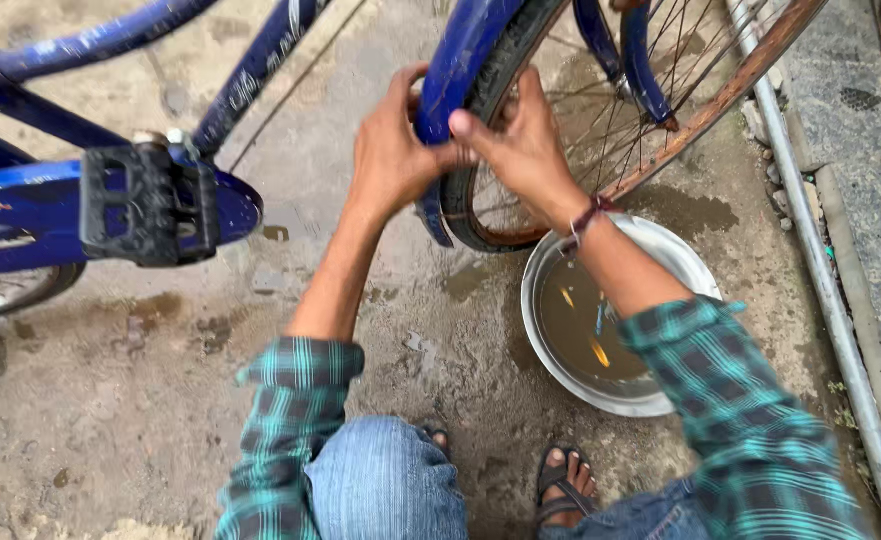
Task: The person scrubs the front wheel and fork of a blue bicycle using a toothbrush and a cloth. They repeatedly dip the tools into a metal bowl of water to clean the spokes, rim, and frame.
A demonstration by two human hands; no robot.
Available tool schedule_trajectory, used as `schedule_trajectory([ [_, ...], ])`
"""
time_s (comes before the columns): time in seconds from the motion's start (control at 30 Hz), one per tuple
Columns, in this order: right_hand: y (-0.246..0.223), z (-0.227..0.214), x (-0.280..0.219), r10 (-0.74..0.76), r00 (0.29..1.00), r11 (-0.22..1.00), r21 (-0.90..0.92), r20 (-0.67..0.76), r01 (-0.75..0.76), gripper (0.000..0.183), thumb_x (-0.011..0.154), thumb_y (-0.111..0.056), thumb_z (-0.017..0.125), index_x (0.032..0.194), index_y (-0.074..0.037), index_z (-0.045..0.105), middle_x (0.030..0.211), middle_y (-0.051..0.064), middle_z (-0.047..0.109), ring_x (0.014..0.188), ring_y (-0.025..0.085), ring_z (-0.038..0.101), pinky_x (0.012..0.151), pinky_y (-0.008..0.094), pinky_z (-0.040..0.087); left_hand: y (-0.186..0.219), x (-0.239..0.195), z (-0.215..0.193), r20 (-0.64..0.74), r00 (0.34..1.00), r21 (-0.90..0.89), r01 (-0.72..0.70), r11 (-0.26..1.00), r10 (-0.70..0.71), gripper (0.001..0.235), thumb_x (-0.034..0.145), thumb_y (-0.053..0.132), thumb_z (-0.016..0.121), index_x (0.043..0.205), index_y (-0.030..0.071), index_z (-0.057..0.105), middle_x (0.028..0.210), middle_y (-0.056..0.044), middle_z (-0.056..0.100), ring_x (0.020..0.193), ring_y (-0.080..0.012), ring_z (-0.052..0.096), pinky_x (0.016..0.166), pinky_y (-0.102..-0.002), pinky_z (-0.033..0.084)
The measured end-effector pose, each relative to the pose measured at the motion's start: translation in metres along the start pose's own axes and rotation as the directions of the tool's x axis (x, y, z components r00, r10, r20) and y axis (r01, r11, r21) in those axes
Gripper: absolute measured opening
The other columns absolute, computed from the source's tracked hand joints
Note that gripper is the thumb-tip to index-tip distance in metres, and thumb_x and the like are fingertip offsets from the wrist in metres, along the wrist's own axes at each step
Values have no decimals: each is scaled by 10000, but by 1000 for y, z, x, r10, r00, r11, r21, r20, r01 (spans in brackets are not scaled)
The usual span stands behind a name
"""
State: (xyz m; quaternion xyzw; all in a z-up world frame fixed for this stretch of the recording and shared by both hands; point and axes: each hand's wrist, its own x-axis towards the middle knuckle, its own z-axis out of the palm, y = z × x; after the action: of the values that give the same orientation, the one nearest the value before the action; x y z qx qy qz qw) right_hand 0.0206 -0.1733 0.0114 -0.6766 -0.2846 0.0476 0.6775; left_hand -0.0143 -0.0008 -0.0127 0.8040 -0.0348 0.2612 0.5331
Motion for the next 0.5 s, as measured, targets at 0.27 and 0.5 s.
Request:
schedule_trajectory([
  [0.27, 79, -120, -155, 307, 911, 327, -930, 275, 170, 466, 912, -346, 675, 1297, -95, 601, 1109, 153, 660, 952, 324, 664, 780, 437, 551, 12, -23, 18, -46, 993, -35, 103, 994, -105, 770, 677, 532, 910, 1198, 25, 654, 948, -114, 765, 852, -222, 746, 800, -361, 575],
  [0.5, 193, -204, -268, 681, 625, -57, -878, -382, -475, 760, 812, -493, 790, 1435, -197, 469, 1344, 159, 541, 1320, 345, 484, 1010, 553, 470, 28, -11, 27, -84, 993, 108, 95, 990, -86, 568, 690, 479, 849, 1007, 25, 722, 766, -113, 731, 681, -208, 715, 702, -365, 560],
])
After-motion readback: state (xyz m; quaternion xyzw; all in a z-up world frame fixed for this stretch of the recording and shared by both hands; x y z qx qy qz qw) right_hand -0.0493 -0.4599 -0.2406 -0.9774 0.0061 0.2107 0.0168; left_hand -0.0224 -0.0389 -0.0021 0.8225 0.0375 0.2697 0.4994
